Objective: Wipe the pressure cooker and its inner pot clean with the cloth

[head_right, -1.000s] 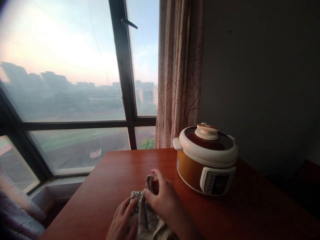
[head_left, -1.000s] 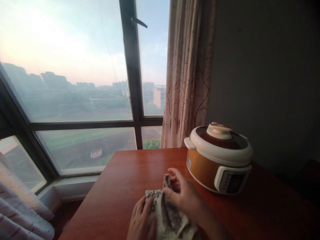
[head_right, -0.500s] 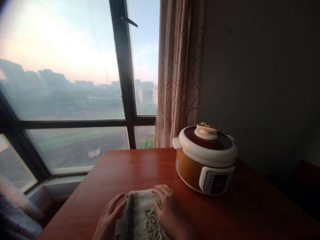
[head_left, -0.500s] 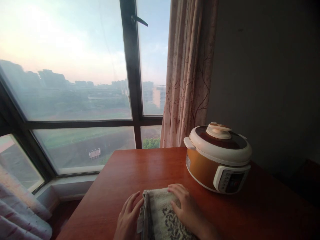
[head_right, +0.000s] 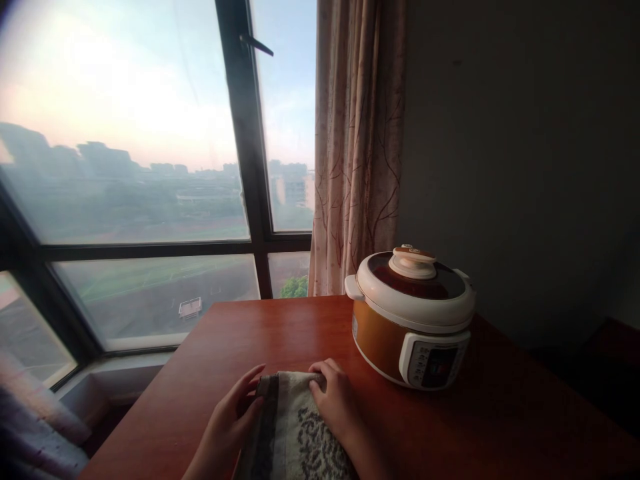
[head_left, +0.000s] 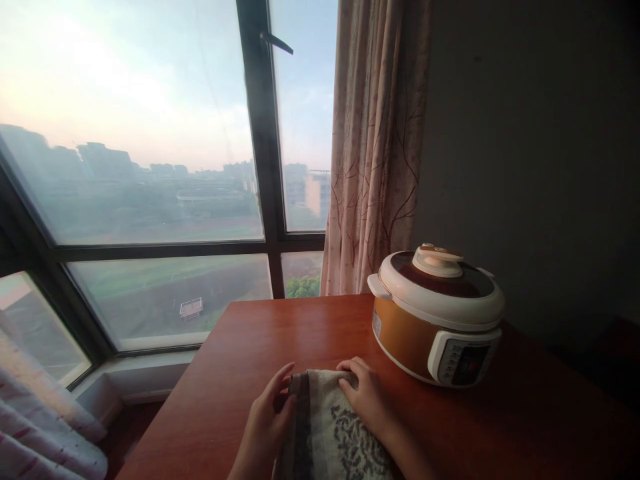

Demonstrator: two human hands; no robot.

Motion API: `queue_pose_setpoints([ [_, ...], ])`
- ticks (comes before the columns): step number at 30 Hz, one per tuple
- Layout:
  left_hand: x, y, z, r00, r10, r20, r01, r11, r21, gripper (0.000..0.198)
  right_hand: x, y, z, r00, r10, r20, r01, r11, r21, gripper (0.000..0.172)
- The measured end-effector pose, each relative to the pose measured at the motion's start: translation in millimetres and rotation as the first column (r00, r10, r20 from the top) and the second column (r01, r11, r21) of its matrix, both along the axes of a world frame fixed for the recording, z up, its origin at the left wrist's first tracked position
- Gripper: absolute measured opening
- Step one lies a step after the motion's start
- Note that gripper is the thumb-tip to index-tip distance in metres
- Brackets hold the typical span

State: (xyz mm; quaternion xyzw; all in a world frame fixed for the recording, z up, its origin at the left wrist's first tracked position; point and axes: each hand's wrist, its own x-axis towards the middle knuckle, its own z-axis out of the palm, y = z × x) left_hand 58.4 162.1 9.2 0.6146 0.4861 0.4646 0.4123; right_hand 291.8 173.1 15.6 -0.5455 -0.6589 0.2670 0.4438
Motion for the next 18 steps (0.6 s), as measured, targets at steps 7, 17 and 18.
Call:
queue_pose_setpoints([
  [7,-8.8,-0.8,-16.2,0.851,0.305,-0.427,-0.204,0.942,0.265,0.049,20.0,-7.1,-23.6,0.977,-0.199,-0.081,0.2,0.98,0.0,0.037],
  [17,-15.6,-14.5,-7.4,0.87,0.274,-0.41,-0.176,0.949,0.261,0.043,52.4,-40.1,-43.3,0.975,-0.22,0.017,0.22,0.975,-0.03,0.034],
  [18,-15.8,-14.4,-7.3,0.873,0.274,-0.402,-0.18,0.949,0.258,0.042,52.0,-41.7,-42.4,0.979,-0.203,0.025,0.204,0.979,-0.027,0.034],
])
